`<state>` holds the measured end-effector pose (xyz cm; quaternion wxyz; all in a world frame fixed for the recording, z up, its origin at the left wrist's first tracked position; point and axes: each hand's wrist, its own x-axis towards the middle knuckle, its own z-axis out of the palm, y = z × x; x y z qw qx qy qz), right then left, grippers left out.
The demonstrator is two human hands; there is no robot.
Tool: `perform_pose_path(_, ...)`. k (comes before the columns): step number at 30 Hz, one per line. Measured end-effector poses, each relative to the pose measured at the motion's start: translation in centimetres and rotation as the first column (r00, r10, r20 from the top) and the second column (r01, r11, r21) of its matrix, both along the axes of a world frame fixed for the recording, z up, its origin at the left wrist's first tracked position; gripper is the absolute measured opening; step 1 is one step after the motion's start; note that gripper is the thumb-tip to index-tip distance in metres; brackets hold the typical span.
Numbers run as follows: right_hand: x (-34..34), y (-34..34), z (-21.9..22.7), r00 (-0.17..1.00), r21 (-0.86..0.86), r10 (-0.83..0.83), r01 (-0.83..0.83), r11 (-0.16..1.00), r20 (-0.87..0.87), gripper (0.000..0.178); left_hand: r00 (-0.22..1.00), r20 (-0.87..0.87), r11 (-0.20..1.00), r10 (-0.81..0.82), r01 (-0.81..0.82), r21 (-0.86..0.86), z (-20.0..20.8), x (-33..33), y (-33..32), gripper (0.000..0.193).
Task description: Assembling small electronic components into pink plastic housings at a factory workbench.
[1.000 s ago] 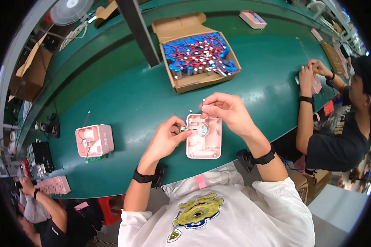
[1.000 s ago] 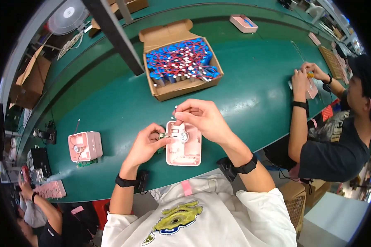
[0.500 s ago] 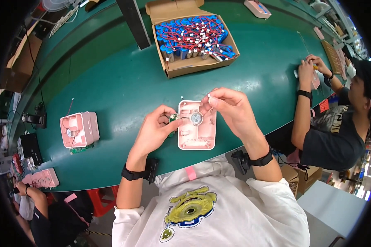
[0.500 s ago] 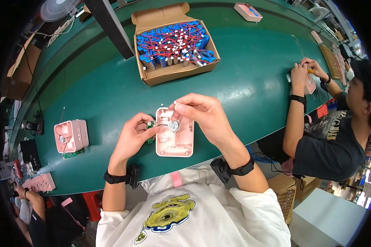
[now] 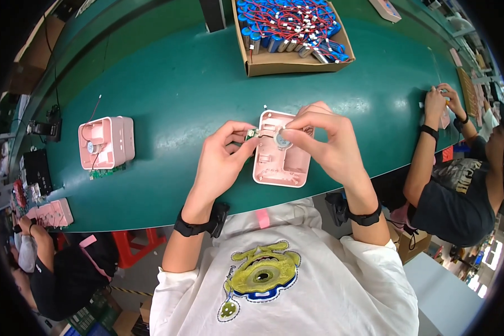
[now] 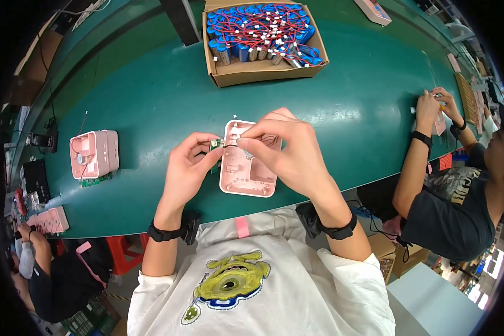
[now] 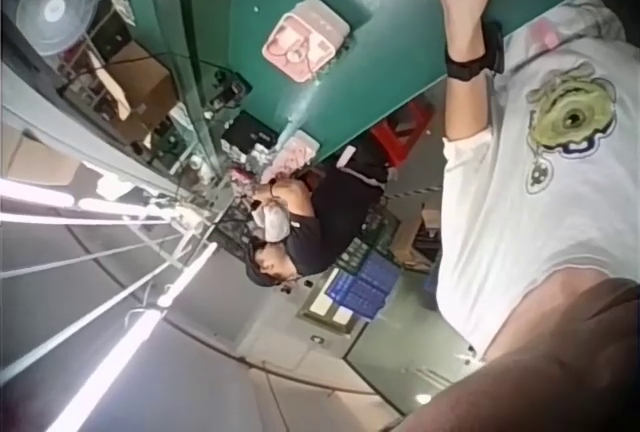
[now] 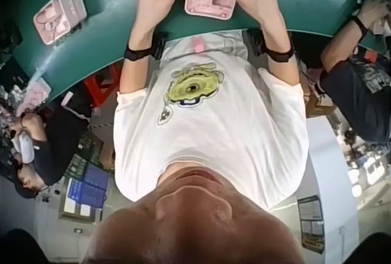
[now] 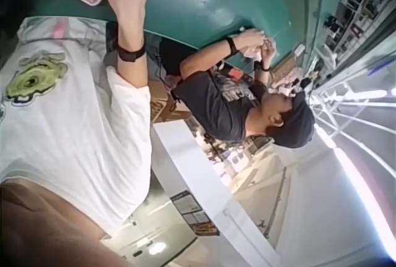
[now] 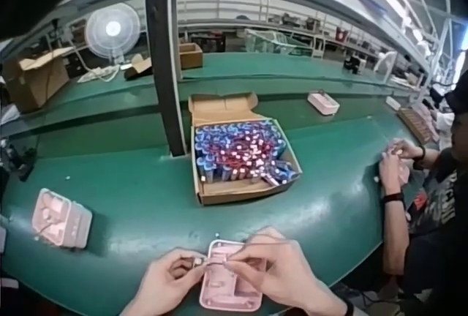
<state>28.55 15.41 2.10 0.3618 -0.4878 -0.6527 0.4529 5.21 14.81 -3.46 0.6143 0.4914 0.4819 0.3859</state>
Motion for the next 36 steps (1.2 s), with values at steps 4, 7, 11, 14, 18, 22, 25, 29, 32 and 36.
perform_pose_path(4, -2.4, -0.3, -0.5, 0.962, 0.139, -0.074, 0.038, 0.99, 0.264, 0.007, 0.999, 0.002, 0.998, 0.053, -0.053, 0.042, -0.4, 0.2, -0.8, 0.022)
perform_pose_path(7, -3.2, -0.1, -1.6, 0.87, 0.386, -0.144, -0.057, 0.921, 0.472, 0.008, 0.988, -0.097, 0.973, 0.117, -0.094, 0.21, -0.6, 0.6, -1.1, 0.021)
perform_pose_path(11, -3.4, 0.2, -1.7, 0.836, 0.399, -0.171, -0.062, 0.915, 0.522, 0.009, 0.964, -0.203, 0.932, 0.171, -0.092, 0.349, -0.2, 1.5, -1.4, 0.021)
perform_pose_path(14, -3.0, 0.3, -1.9, 0.834, 0.382, -0.163, -0.061, 0.922, 0.527, 0.007, 0.949, -0.264, 0.919, 0.172, -0.059, 0.389, 0.3, 2.0, -1.5, 0.022)
perform_pose_path(18, -2.3, 0.6, -1.4, 0.844, 0.375, -0.169, -0.041, 0.926, 0.509, 0.004, 0.931, -0.315, 0.894, 0.184, -0.025, 0.448, 0.9, 3.0, -1.3, 0.022)
perform_pose_path(22, -1.5, 0.4, -1.3, 0.855, 0.391, -0.178, -0.032, 0.92, 0.487, 0.002, 0.918, -0.312, 0.844, 0.244, -0.043, 0.535, 1.0, 4.2, -1.4, 0.022)
perform_pose_path(25, -1.3, 0.4, -1.1, 0.859, 0.406, -0.186, -0.027, 0.913, 0.476, 0.001, 0.901, -0.342, 0.813, 0.267, -0.02, 0.582, 1.3, 4.7, -1.5, 0.023)
perform_pose_path(29, -1.3, 0.7, -0.9, 0.867, 0.411, -0.183, -0.027, 0.911, 0.464, 0.001, 0.894, -0.35, 0.82, 0.282, -0.035, 0.571, 1.7, 5.1, -1.5, 0.023)
perform_pose_path(32, -1.3, 0.9, -0.8, 0.873, 0.396, -0.165, -0.034, 0.917, 0.458, 0.001, 0.876, -0.374, 0.784, 0.306, -0.009, 0.621, 1.7, 5.2, -1.6, 0.023)
perform_pose_path(36, -1.4, 0.7, -0.9, 0.875, 0.369, -0.157, -0.026, 0.929, 0.457, 0.002, 0.874, -0.39, 0.783, 0.29, 0.018, 0.621, 2.0, 5.1, -1.7, 0.02)
